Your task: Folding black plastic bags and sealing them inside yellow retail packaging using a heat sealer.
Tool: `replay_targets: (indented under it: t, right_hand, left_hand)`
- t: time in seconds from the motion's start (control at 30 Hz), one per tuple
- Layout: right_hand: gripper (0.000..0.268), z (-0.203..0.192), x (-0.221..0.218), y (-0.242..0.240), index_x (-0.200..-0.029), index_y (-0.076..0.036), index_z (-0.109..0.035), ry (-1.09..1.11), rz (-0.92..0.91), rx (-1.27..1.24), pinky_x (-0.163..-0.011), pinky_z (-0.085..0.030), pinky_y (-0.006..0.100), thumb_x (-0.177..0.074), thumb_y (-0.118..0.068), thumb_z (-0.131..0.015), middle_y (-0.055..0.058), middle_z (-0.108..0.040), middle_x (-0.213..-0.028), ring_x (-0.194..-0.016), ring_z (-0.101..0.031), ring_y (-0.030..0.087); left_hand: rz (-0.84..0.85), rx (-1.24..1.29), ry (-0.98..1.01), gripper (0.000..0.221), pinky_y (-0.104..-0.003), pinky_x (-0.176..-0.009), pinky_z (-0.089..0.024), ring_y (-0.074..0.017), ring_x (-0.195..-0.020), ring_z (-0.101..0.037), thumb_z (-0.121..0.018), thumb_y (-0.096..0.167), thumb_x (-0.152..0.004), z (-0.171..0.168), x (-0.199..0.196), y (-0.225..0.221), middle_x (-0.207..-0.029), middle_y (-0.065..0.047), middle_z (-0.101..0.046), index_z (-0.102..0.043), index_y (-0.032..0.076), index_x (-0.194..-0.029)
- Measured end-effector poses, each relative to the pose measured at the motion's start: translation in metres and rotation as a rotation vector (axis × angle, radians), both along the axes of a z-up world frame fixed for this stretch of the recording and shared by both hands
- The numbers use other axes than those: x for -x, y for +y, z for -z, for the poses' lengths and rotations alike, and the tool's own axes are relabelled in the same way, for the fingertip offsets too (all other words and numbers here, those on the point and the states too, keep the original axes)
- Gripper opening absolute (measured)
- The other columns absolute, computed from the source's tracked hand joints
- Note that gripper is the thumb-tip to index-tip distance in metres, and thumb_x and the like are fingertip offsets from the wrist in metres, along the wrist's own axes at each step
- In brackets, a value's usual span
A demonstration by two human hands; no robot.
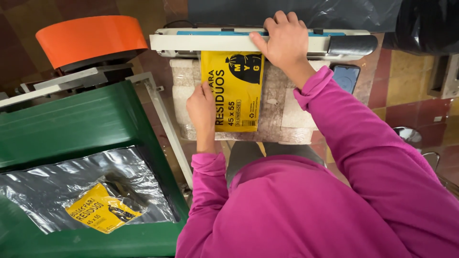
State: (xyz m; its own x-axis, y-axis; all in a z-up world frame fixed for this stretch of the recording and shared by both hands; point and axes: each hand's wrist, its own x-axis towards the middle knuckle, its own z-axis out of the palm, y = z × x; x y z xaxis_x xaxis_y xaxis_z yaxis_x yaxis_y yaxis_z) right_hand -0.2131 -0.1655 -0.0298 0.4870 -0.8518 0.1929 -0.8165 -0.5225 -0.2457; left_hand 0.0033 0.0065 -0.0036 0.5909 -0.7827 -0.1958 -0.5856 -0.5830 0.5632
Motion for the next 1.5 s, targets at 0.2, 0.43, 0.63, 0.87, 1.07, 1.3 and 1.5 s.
replay_targets:
  t: [0.2, 0.43, 0.63, 0.87, 1.07, 1.3, 1.5]
  right_hand:
    - [0.047, -0.002, 0.0, 0.0, -0.096, -0.01, -0.074, -0.003, 0.005, -0.015, -0.072, -0.049, 0.045, -0.104, -0.056, -0.067, 0.009, -0.061, -0.096, -0.091, -0.058, 0.032]
    - [0.048, -0.001, -0.002, -0.001, -0.097, -0.01, -0.074, 0.005, 0.008, 0.0, -0.072, -0.049, 0.045, -0.103, -0.057, -0.067, 0.009, -0.061, -0.097, -0.092, -0.059, 0.032]
    - [0.049, -0.006, 0.001, -0.006, -0.098, -0.01, -0.073, -0.006, 0.003, 0.0, -0.071, -0.051, 0.046, -0.103, -0.059, -0.067, 0.011, -0.062, -0.099, -0.09, -0.062, 0.033]
    - [0.052, -0.062, -0.009, -0.013, -0.104, -0.009, -0.072, -0.053, 0.013, -0.094, -0.065, -0.052, 0.048, -0.103, -0.061, -0.069, 0.011, -0.067, -0.099, -0.091, -0.067, 0.034]
    - [0.053, -0.023, -0.003, -0.013, -0.097, -0.01, -0.072, -0.045, -0.008, -0.048, -0.067, -0.052, 0.046, -0.1, -0.063, -0.071, 0.01, -0.067, -0.097, -0.09, -0.066, 0.033]
    - [0.056, 0.009, 0.001, -0.015, -0.095, -0.011, -0.074, -0.036, -0.012, -0.056, -0.073, -0.05, 0.046, -0.1, -0.067, -0.07, 0.008, -0.065, -0.093, -0.091, -0.063, 0.032]
    - [0.057, 0.016, 0.002, -0.012, -0.097, -0.011, -0.074, -0.015, -0.026, 0.002, -0.074, -0.049, 0.045, -0.101, -0.068, -0.067, 0.008, -0.064, -0.094, -0.091, -0.062, 0.032]
  left_hand:
    - [0.028, -0.018, -0.032, 0.038, -0.053, -0.065, -0.052, -0.046, -0.072, -0.067, -0.053, 0.034, -0.104, 0.004, 0.0, 0.003, -0.078, -0.024, -0.07, -0.072, 0.003, -0.091]
    - [0.047, -0.042, -0.056, 0.038, -0.054, -0.064, -0.052, -0.0463, -0.072, -0.067, -0.053, 0.035, -0.104, 0.011, -0.003, 0.001, -0.078, -0.023, -0.07, -0.072, 0.004, -0.091]
    - [0.06, -0.124, -0.144, 0.041, -0.058, -0.067, -0.052, -0.048, -0.074, -0.067, -0.051, 0.039, -0.104, 0.024, -0.002, -0.001, -0.078, -0.024, -0.071, -0.069, 0.006, -0.089]
    - [0.04, -0.157, -0.162, 0.041, -0.059, -0.069, -0.053, -0.0488, -0.076, -0.069, -0.051, 0.041, -0.102, 0.022, 0.002, -0.001, -0.081, -0.024, -0.072, -0.07, 0.006, -0.09]
    - [0.023, -0.154, -0.145, 0.041, -0.059, -0.069, -0.053, -0.0487, -0.076, -0.069, -0.05, 0.041, -0.103, 0.009, 0.005, -0.003, -0.081, -0.024, -0.072, -0.07, 0.006, -0.092]
    - [-0.006, -0.11, -0.085, 0.043, -0.054, -0.071, -0.054, -0.0445, -0.08, -0.07, -0.059, 0.047, -0.098, -0.002, 0.013, 0.001, -0.085, -0.021, -0.074, -0.07, 0.006, -0.097]
    - [-0.054, -0.198, 0.126, 0.048, -0.048, -0.075, -0.055, -0.0397, -0.087, -0.072, -0.069, 0.054, -0.088, -0.017, 0.008, 0.002, -0.09, -0.017, -0.076, -0.074, 0.008, -0.1]
